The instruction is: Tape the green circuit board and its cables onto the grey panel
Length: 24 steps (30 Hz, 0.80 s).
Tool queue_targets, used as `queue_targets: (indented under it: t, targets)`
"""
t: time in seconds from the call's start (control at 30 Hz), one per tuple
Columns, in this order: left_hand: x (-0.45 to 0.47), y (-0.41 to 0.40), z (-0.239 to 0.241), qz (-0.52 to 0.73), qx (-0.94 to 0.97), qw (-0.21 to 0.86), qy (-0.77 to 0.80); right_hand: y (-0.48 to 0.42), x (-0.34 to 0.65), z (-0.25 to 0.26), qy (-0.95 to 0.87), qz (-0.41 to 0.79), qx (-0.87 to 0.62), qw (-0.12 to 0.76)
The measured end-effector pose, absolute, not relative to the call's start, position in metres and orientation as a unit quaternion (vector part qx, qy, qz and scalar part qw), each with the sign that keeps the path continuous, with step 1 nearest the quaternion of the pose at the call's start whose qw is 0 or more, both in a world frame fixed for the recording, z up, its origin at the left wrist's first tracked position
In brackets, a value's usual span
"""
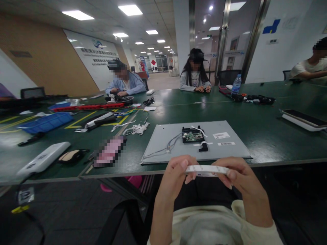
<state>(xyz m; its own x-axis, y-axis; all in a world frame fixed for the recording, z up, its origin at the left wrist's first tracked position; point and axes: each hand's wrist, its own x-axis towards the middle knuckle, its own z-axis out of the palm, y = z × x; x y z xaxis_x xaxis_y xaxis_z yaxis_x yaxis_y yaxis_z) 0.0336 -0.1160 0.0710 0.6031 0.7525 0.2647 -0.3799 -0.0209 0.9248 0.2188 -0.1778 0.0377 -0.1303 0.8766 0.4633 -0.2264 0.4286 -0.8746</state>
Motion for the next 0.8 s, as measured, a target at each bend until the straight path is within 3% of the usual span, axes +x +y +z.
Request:
queue_targets:
  t: [0.3, 0.57, 0.8]
  targets:
    - [0.031, -0.121, 0.077, 0.371, 0.58, 0.701, 0.187, -0.183, 0.214, 0.052, -0.609, 0.428, -0.328, 0.581]
    - [0.027, -0.12, 0.082, 0.306, 0.582, 0.736, 0.161, -0.168, 0.216, 0.037, -0.512, 0.448, -0.33, 0.654]
    - [0.028, -0.117, 0.081, 0.287, 0.6, 0.729, 0.161, -0.169, 0.225, 0.038, -0.552, 0.468, -0.326, 0.608]
